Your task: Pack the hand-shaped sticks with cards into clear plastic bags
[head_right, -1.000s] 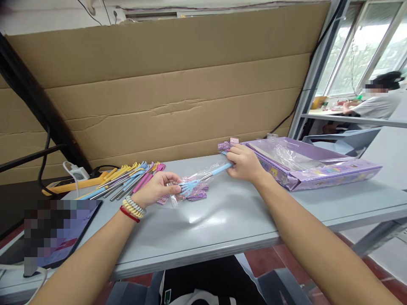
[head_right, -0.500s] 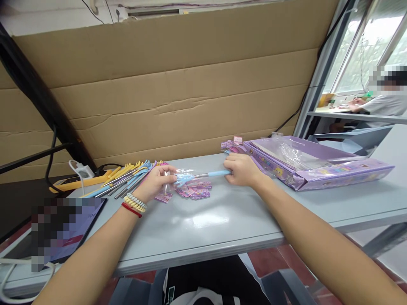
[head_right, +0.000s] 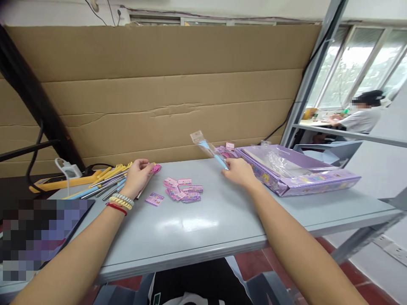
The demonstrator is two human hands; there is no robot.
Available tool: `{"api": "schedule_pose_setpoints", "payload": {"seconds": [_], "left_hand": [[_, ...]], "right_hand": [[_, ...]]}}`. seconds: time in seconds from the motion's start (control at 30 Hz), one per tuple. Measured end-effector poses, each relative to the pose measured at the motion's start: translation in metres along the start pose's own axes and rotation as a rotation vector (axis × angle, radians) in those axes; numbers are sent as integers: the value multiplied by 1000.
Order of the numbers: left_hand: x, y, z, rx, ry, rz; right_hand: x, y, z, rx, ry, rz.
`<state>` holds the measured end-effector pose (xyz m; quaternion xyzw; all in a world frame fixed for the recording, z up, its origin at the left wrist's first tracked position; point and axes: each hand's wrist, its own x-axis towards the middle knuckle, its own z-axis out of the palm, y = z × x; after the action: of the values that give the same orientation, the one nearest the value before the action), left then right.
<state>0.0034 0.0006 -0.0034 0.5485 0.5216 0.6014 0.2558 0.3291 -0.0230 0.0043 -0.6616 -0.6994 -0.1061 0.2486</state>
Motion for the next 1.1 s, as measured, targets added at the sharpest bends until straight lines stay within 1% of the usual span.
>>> {"api": "schedule_pose_setpoints", "payload": {"seconds": [0.03,0.1,0.2,0.3,0.4,0.5,0.6,0.67,0.77,0.9,1.0,1.07,1.1], "left_hand": [[0,0,-1,85,-2,50],[-2,0,-3,268,-36,147],[-4,-1,-4,508,-142,240],[-4,-1,-5,639,-190,262],[-4,1,-6,681,-196,258],[-5,4,-6,711,-216,246],[-5,3,-6,726,-249,234],[-5,2,-6,730,-262,239],[-5,1,-6,732,-271,246],[-5,1,-7,733,-285,235],[-6,3,-7,706,-275,234],[-8,6,-6,647,-259,247],[-9,8,-5,592,-259,251]], "right_hand": [[3,9,-2,-31,2,80],[6,23,-4,-63,-34,194],[7,33,-4,-74,-86,292],[8,35,-3,-75,-54,396],[9,39,-4,-75,2,477],[10,45,-2,-102,2,474],[10,48,3,-143,-80,455],[9,47,7,-168,-99,455],[9,41,10,-188,-87,462],[9,39,10,-183,-123,472],[9,33,6,-183,-89,420],[6,20,3,-167,-25,326],[4,10,2,-150,14,267]]}}
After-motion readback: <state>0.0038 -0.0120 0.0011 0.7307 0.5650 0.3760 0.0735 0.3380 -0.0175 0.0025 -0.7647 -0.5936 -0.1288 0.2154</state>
